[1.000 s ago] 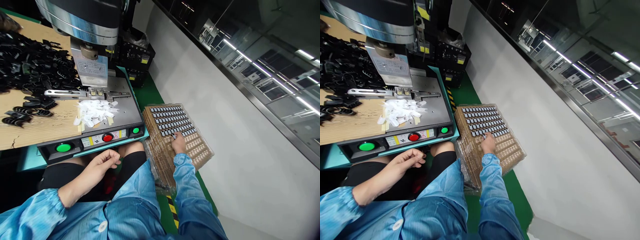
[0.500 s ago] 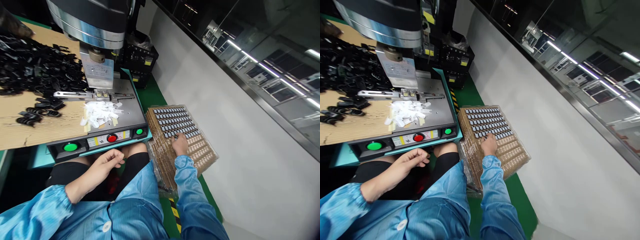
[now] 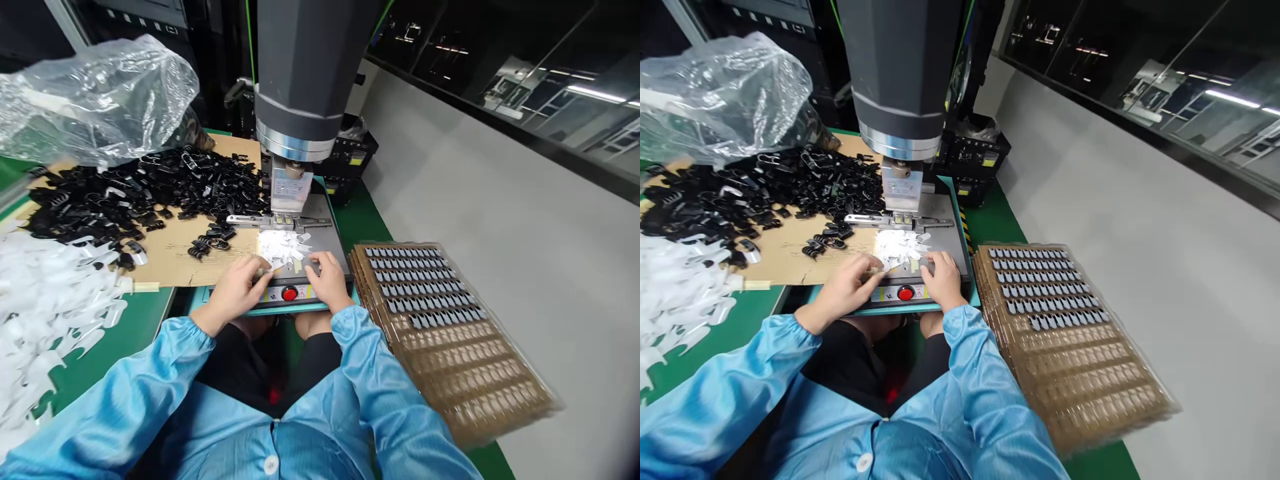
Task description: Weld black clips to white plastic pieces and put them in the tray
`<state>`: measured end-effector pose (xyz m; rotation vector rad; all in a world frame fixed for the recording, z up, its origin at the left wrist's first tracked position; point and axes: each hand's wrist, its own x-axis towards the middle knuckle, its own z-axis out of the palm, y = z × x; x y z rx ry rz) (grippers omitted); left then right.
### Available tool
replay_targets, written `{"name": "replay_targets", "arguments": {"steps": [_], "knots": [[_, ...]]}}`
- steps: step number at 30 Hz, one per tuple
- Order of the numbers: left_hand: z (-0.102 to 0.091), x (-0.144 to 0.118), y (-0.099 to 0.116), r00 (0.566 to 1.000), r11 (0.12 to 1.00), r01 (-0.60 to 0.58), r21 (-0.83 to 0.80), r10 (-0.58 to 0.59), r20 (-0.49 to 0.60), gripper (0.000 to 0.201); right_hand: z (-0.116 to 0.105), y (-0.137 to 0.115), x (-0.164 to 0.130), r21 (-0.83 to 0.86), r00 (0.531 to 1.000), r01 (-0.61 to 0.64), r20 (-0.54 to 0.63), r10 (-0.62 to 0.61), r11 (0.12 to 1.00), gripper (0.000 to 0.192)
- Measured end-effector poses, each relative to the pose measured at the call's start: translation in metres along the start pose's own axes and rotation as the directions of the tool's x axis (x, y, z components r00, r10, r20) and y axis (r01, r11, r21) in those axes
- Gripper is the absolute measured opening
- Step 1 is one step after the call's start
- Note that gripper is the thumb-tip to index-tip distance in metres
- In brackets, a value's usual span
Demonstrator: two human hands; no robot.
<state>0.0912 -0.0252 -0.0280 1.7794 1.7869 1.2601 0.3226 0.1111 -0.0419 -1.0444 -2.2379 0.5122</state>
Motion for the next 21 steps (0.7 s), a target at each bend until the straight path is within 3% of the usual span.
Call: {"name": "replay_targets", "arguments": {"steps": [3,7,12,17,21], "knots": [[-0.014,0.010,-0.023,0.997,0.993,0.054,0.108,-0.048,-0.053,0.027,0.018,-0.004,0.020,-0.065,1.000,-0.006,0.028,0.008,0.998,0.024],[-0.017,0.015,-0.039,0.994,0.977,0.105,0.184,-0.101,-0.029,0.034,0.029,-0.005,0.030,-0.107,0.997,-0.077,-0.012,0.076,0.991,0.013],[-0.013,0.019,-0.042,0.996,0.953,0.089,0.290,-0.086,-0.021,0.021,0.030,-0.005,0.031,-0.040,0.992,-0.125,-0.038,0.123,0.991,0.016],[-0.011,0.020,-0.042,0.997,0.903,0.081,0.422,-0.074,-0.033,0.022,0.026,-0.004,0.034,0.061,0.986,-0.157,-0.048,0.160,0.986,0.017],[-0.014,0.020,-0.040,0.991,0.910,0.128,0.395,-0.105,-0.077,0.023,0.025,-0.001,0.035,0.126,0.988,-0.145,-0.044,0.151,0.981,0.014]]}}
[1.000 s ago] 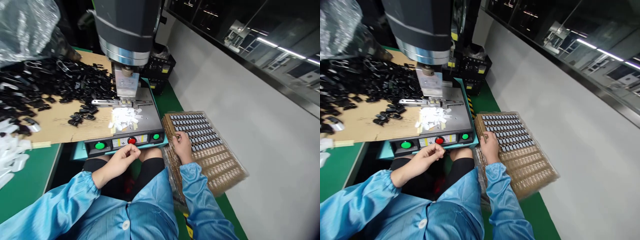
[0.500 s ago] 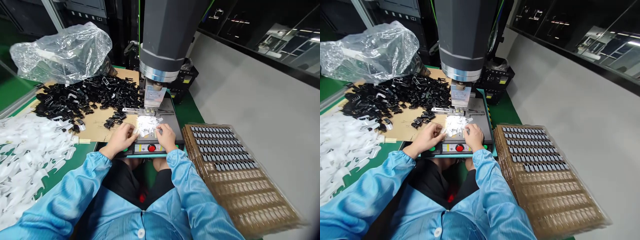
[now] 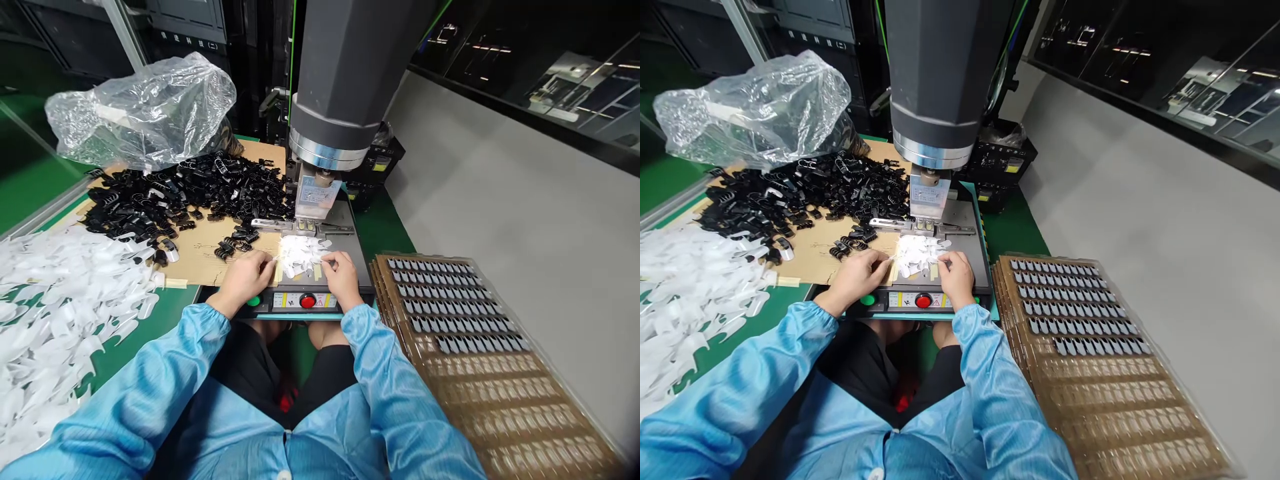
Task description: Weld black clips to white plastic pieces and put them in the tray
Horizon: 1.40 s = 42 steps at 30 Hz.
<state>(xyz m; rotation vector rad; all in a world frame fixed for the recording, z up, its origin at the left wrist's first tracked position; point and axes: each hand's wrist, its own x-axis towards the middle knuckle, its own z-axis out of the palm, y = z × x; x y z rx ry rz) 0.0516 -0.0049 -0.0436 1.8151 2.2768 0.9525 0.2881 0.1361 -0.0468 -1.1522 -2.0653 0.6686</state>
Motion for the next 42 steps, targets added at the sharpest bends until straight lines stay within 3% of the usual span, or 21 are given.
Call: {"name": "replay_targets", "arguments": {"steps": [6,10,18,23,27,31,37,42], "knots": [[-0.008,0.002,0.009,0.983,0.988,0.023,-0.151,-0.050,-0.176,0.017,-0.003,0.002,0.008,0.109,0.999,-0.037,-0.005,0.038,0.993,0.011],[-0.009,0.020,0.019,0.974,0.987,-0.010,-0.163,-0.027,-0.224,0.014,-0.008,-0.002,0.021,0.135,0.996,-0.080,-0.021,0.084,0.988,0.012],[0.018,0.090,0.029,0.985,0.991,-0.116,-0.074,0.105,-0.138,0.011,-0.009,-0.004,0.038,0.041,0.998,-0.062,0.007,0.062,0.997,0.015],[0.040,0.114,0.032,0.980,0.984,-0.181,-0.003,0.180,-0.082,0.013,-0.003,-0.008,0.049,-0.134,0.999,0.032,-0.023,-0.035,0.990,0.016],[0.047,0.118,0.030,0.968,0.969,-0.242,0.041,0.244,-0.055,0.018,0.005,-0.013,0.063,-0.267,0.982,0.168,-0.036,-0.184,0.949,0.023],[0.041,0.111,0.032,0.950,0.943,-0.307,0.129,0.312,-0.019,0.024,0.017,-0.015,0.076,-0.363,0.964,0.244,-0.014,-0.267,0.899,0.033],[0.026,0.099,0.041,0.947,0.914,-0.318,0.252,0.319,0.038,0.031,0.024,-0.029,0.071,-0.531,0.946,0.323,0.167,-0.278,0.783,0.044],[0.023,0.099,0.044,0.952,0.921,-0.305,0.241,0.294,0.080,0.032,0.020,-0.043,0.063,-0.599,0.945,0.326,0.226,-0.237,0.731,0.052]]}}
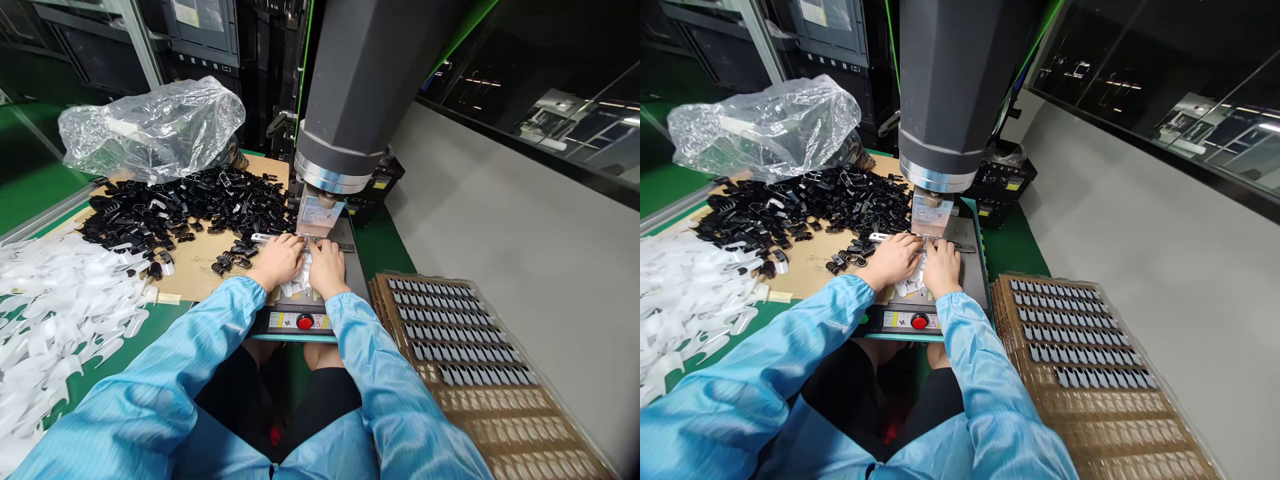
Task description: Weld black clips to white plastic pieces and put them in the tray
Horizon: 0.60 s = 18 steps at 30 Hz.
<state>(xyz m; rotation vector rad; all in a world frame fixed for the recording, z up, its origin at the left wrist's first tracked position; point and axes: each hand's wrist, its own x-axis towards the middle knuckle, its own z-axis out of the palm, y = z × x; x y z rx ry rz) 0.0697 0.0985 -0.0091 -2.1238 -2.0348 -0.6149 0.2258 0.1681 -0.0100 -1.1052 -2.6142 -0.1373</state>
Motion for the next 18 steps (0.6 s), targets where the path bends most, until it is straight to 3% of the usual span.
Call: {"name": "replay_targets", "arguments": {"steps": [10,18], "knots": [[-0.013,0.013,0.012,0.995,0.997,0.072,-0.018,-0.070,0.065,0.022,-0.013,-0.008,0.002,0.006,0.997,-0.040,0.060,0.040,0.999,0.055],[-0.022,-0.010,0.019,0.999,0.998,0.043,-0.051,-0.042,0.021,0.028,-0.019,-0.010,-0.004,-0.045,0.992,-0.068,0.104,0.072,0.997,0.060]]}}
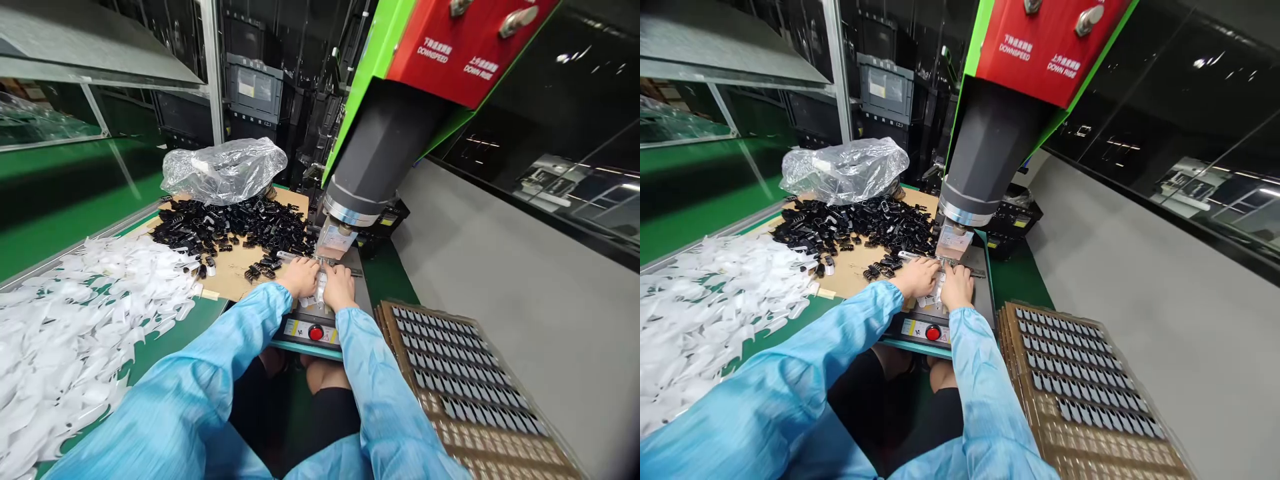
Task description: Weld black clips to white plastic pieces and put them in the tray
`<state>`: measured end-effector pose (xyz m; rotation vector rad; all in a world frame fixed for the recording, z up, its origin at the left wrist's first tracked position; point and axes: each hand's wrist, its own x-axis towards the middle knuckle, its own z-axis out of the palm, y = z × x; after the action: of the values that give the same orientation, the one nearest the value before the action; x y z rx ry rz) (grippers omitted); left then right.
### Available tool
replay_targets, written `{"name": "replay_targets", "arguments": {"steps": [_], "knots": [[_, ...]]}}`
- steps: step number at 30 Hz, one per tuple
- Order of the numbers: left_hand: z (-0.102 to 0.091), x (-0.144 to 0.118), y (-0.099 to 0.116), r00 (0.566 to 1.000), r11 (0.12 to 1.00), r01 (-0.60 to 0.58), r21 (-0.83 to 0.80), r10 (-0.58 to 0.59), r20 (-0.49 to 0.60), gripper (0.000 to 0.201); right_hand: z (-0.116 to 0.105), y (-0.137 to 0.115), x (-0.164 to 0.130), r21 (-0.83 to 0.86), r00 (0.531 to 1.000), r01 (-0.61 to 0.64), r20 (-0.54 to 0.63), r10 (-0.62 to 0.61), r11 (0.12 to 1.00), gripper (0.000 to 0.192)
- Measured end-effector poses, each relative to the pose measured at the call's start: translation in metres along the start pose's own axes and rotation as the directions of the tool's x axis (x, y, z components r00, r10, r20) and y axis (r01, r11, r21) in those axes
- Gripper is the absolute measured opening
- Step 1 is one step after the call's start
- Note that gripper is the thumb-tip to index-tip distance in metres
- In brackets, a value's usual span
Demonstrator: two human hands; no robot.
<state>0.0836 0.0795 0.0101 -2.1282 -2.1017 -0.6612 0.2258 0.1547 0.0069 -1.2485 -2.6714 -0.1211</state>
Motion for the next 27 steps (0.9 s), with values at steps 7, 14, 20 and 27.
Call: {"name": "replay_targets", "arguments": {"steps": [7,14,20,27], "knots": [[-0.033,-0.055,-0.061,0.983,0.985,0.170,-0.026,-0.171,-0.064,0.040,0.004,-0.006,-0.003,0.032,0.999,-0.033,-0.028,0.033,0.999,0.069],[-0.041,-0.124,-0.126,0.883,0.880,0.465,-0.102,-0.469,-0.015,0.044,0.016,-0.080,-0.020,0.236,0.964,0.249,-0.156,-0.217,0.939,0.045],[-0.036,-0.137,-0.124,0.898,0.893,0.439,-0.101,-0.439,0.019,0.027,0.027,-0.131,-0.011,0.286,0.954,0.300,-0.105,-0.281,0.910,0.030],[-0.044,-0.133,-0.127,0.918,0.914,0.397,-0.086,-0.395,0.045,0.011,0.039,-0.143,-0.001,0.201,0.969,0.245,-0.086,-0.232,0.948,0.014]]}}
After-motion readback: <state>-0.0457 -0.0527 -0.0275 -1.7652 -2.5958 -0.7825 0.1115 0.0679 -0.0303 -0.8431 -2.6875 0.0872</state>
